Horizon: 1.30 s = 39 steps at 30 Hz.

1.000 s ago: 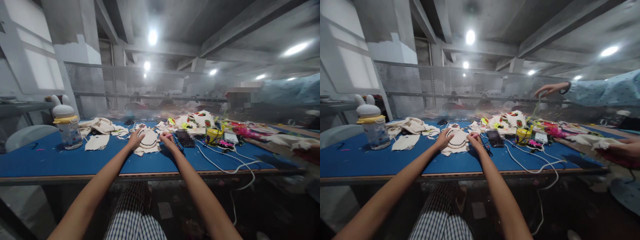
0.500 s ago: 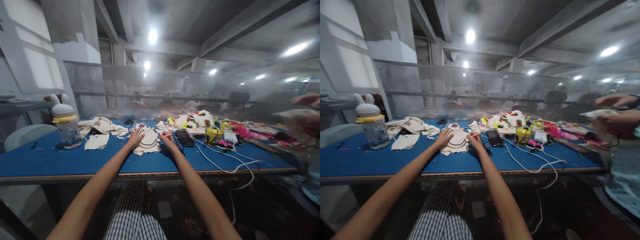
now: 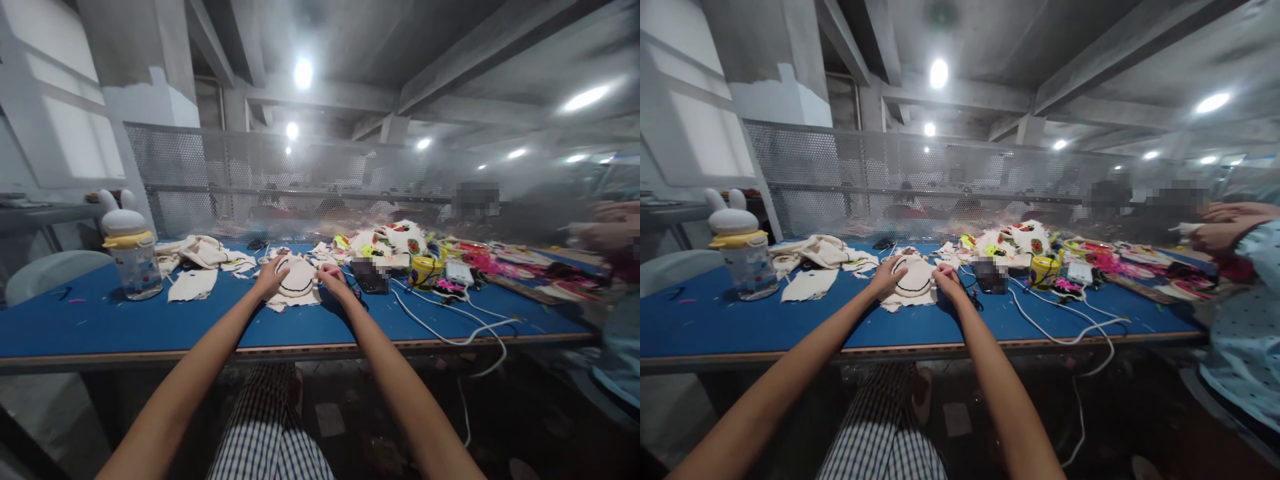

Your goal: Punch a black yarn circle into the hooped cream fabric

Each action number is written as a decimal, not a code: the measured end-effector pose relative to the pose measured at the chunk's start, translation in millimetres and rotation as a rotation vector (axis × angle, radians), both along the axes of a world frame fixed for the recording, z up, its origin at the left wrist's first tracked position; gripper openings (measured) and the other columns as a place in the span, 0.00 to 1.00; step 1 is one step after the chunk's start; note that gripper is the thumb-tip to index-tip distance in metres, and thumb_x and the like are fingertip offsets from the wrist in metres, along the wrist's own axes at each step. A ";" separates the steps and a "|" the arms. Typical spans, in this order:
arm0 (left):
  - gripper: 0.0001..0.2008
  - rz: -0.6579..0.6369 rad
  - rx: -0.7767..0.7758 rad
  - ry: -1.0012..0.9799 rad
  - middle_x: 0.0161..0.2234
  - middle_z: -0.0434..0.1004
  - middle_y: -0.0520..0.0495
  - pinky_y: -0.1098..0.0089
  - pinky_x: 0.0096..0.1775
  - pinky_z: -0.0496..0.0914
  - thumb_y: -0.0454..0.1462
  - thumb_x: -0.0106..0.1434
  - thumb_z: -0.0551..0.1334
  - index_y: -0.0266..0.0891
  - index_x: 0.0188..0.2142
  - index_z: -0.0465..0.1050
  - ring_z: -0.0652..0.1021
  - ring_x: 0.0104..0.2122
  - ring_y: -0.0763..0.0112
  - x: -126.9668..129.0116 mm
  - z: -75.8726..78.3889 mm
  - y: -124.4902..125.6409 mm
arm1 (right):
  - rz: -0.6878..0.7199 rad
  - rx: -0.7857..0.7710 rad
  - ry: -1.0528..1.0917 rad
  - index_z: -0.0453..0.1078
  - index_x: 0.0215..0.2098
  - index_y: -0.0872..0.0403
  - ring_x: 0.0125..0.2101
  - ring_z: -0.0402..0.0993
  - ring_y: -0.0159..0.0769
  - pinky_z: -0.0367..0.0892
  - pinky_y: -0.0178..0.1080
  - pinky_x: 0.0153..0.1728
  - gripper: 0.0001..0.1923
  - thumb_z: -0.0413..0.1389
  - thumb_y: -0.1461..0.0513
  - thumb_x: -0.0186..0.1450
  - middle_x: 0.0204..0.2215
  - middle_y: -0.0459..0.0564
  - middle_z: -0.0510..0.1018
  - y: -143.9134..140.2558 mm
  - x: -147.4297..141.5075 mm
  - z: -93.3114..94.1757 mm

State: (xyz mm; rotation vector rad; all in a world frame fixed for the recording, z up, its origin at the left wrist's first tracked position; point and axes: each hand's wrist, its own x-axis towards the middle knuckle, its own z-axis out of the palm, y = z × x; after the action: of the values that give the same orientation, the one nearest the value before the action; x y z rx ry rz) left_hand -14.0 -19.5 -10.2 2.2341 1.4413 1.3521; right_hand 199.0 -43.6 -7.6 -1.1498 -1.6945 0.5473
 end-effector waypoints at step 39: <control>0.22 -0.082 0.039 0.005 0.53 0.73 0.39 0.62 0.56 0.63 0.39 0.61 0.54 0.33 0.52 0.69 0.71 0.54 0.60 1.0 4.1 5.6 | 0.019 0.028 -0.052 0.61 0.18 0.52 0.25 0.62 0.34 0.56 0.36 0.26 0.06 0.49 0.62 0.52 0.19 0.45 0.67 -0.6 0.5 0.0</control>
State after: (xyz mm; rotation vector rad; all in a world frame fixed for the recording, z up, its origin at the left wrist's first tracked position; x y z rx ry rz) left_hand -13.0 -13.9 -6.1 2.2948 1.3207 1.3613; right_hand 199.5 -44.3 -7.6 -1.1383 -1.7540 0.5077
